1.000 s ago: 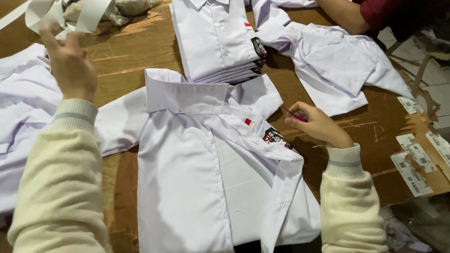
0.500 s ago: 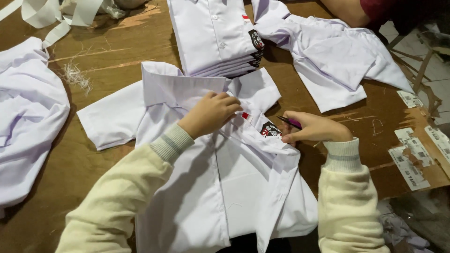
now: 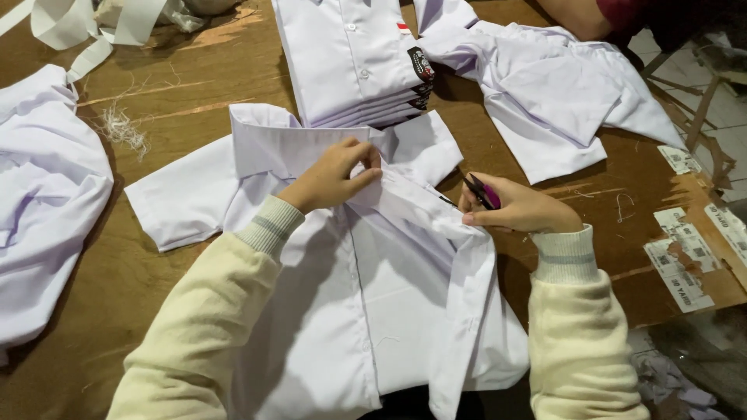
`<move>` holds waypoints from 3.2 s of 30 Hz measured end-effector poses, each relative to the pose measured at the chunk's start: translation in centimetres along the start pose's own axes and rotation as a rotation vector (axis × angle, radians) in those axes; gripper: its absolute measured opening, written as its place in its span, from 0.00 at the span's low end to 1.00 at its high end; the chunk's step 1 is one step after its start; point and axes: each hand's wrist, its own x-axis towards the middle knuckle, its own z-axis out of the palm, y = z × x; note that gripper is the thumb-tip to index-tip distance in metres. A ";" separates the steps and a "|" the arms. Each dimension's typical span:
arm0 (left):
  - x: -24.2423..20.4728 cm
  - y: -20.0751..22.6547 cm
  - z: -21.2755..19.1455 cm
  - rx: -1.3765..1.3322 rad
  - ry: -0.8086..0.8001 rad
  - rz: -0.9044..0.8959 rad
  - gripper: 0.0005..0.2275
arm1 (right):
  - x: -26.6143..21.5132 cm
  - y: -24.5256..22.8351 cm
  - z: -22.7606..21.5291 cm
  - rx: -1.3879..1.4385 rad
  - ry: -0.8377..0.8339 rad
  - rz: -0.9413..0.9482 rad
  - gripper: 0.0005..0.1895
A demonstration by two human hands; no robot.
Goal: Trimming loose threads from a white collared shirt using thread snips in a factory setting.
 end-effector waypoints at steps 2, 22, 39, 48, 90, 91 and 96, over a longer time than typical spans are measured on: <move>-0.1 0.2 -1.0 0.026 0.043 0.015 0.07 | 0.4 1.1 0.0 0.020 0.005 -0.016 0.12; 1.0 -1.1 -6.7 0.336 0.240 -0.027 0.07 | -5.4 -3.2 10.6 -0.229 0.078 -0.180 0.15; 6.3 -3.7 -9.3 0.716 0.257 0.088 0.20 | -13.4 0.3 13.5 -0.174 0.198 0.380 0.15; 3.6 -6.4 -2.0 1.174 0.047 0.293 0.20 | -12.8 7.5 18.3 -0.593 0.080 0.237 0.18; -9.0 3.6 6.8 0.138 0.253 -0.228 0.50 | 10.8 0.9 11.1 0.438 0.270 -0.094 0.11; -8.9 3.1 7.1 0.137 0.253 -0.230 0.50 | 10.7 0.7 11.1 0.439 0.268 -0.092 0.11; -8.8 2.6 6.7 0.134 0.579 -0.149 0.13 | 10.6 1.4 10.3 0.502 0.284 -0.180 0.06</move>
